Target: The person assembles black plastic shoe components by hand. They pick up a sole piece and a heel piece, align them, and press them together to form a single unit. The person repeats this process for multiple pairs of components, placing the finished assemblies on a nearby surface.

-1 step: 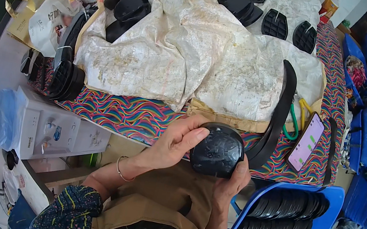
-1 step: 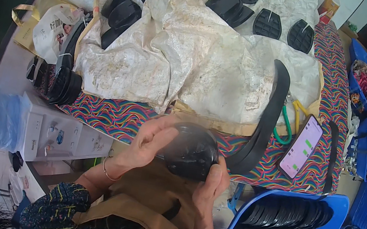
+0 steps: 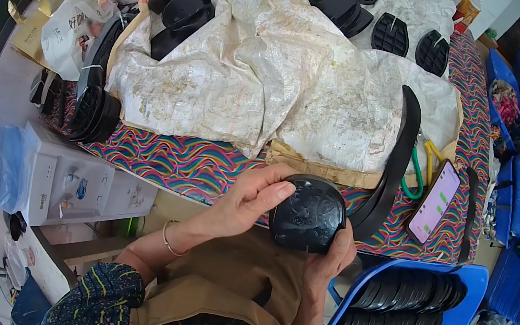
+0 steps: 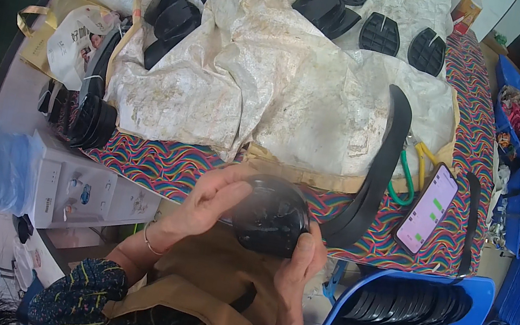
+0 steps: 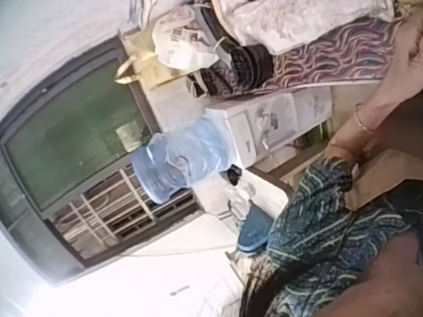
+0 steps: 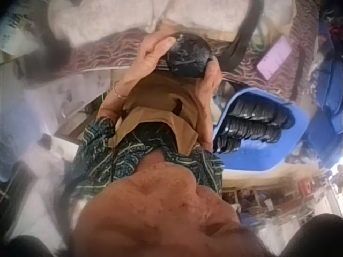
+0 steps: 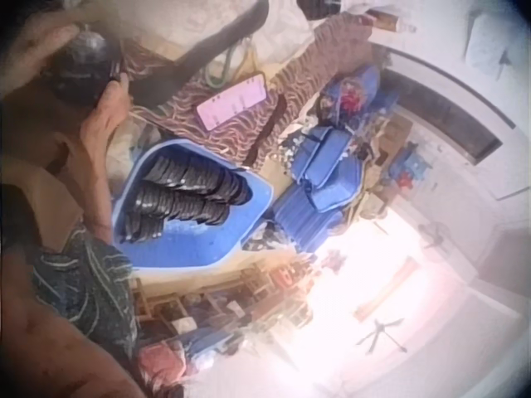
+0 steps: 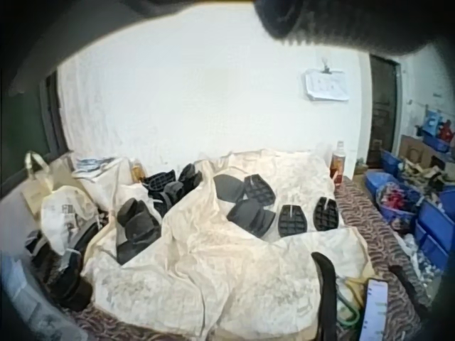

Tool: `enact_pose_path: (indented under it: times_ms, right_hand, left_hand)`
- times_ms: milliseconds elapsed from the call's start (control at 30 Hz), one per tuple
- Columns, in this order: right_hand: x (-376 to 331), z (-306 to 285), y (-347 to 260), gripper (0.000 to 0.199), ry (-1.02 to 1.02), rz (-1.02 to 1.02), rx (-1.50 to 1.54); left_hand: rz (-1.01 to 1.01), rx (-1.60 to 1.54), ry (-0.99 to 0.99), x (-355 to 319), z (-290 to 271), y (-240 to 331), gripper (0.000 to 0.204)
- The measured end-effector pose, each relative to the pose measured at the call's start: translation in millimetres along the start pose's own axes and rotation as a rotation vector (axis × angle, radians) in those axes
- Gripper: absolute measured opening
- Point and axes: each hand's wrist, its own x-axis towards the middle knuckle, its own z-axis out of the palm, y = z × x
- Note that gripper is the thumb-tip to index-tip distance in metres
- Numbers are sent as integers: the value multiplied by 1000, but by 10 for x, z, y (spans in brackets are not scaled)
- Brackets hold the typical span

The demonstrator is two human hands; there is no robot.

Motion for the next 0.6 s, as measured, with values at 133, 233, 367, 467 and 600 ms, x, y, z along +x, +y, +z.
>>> enact_pose_path:
  times_ms: [133,233,367,467,600]
  right_hand:
    - [29,-142,91,65,-96,22,-88]
    - [50,-113,12,65,-113,39,-116]
    - [141,-57,-82,62,-144,43,-83]
    - [219,-146,-101,59,-235,20,-161]
    - [264,-144,-182,54,-322,-31,-234]
  left_hand:
    - [-272,-158,-74,17,-170,50,30]
    - [-71,109,-95,28,-172,69,31]
    - [-77,168,-100,-19,-170,98,33]
    - [-259,-55,-188,-13,-258,146,33]
    - [-335,88,-308,67,-313,242,32]
